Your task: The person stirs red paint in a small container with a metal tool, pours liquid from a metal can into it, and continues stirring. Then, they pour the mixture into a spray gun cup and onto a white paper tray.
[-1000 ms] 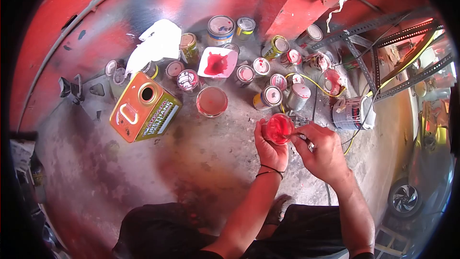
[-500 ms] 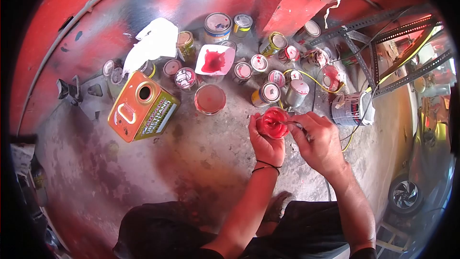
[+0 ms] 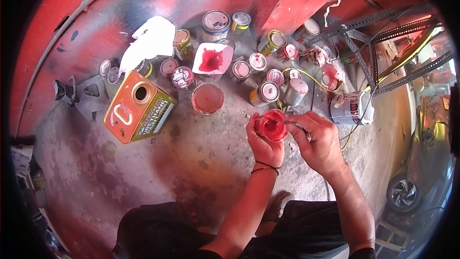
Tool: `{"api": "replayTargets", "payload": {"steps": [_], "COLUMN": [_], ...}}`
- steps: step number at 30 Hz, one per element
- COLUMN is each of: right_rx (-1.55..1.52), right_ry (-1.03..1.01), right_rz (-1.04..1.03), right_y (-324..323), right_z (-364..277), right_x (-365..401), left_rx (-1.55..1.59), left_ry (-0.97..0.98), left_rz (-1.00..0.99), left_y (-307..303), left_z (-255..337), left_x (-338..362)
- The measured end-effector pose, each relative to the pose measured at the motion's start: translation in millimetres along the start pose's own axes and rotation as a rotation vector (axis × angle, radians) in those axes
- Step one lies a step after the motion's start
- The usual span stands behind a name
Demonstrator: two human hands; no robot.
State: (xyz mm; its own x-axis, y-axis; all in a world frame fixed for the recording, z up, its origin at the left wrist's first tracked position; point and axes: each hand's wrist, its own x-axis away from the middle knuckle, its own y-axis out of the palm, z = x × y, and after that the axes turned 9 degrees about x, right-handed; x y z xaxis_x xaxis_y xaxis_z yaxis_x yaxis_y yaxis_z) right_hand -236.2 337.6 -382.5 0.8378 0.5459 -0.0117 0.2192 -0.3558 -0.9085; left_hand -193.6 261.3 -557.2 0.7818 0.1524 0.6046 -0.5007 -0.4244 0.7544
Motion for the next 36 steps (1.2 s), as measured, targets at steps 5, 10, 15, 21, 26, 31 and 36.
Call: {"api": "replayTargets", "payload": {"steps": [5,10,15,21,26,31,36], "right_rx": [-0.063,-0.032,-0.05,-0.01,0.044,0.077,0.11], "right_ry": [0.002,-0.078,-0.052,-0.138,-0.137,-0.098,-0.137], "right_rz": [0.002,-0.042,-0.134,-0.04,0.021,0.029,0.042], "right_y": [2,5,-15,-7,-10,-14,-17], "right_z": [5,13,5,22,33,40,52], "right_x": [0,2,3,20,34,48,65], "left_rx": [0.001,0.029,0.082,0.041,0.072,0.035,0.056], "left_ry": [0.039,0.033,0.016,0.029,0.015,-0.012,0.005], "left_rz": [0.042,0.03,-0.033,-0.079,-0.045,-0.101,-0.049], "left_y": [5,-6,-6,-7,-2,6,4], "left_z": [0,0,3,1,1,4,16], "left_x": [1,-7,-10,-15,-15,-10,-23]}}
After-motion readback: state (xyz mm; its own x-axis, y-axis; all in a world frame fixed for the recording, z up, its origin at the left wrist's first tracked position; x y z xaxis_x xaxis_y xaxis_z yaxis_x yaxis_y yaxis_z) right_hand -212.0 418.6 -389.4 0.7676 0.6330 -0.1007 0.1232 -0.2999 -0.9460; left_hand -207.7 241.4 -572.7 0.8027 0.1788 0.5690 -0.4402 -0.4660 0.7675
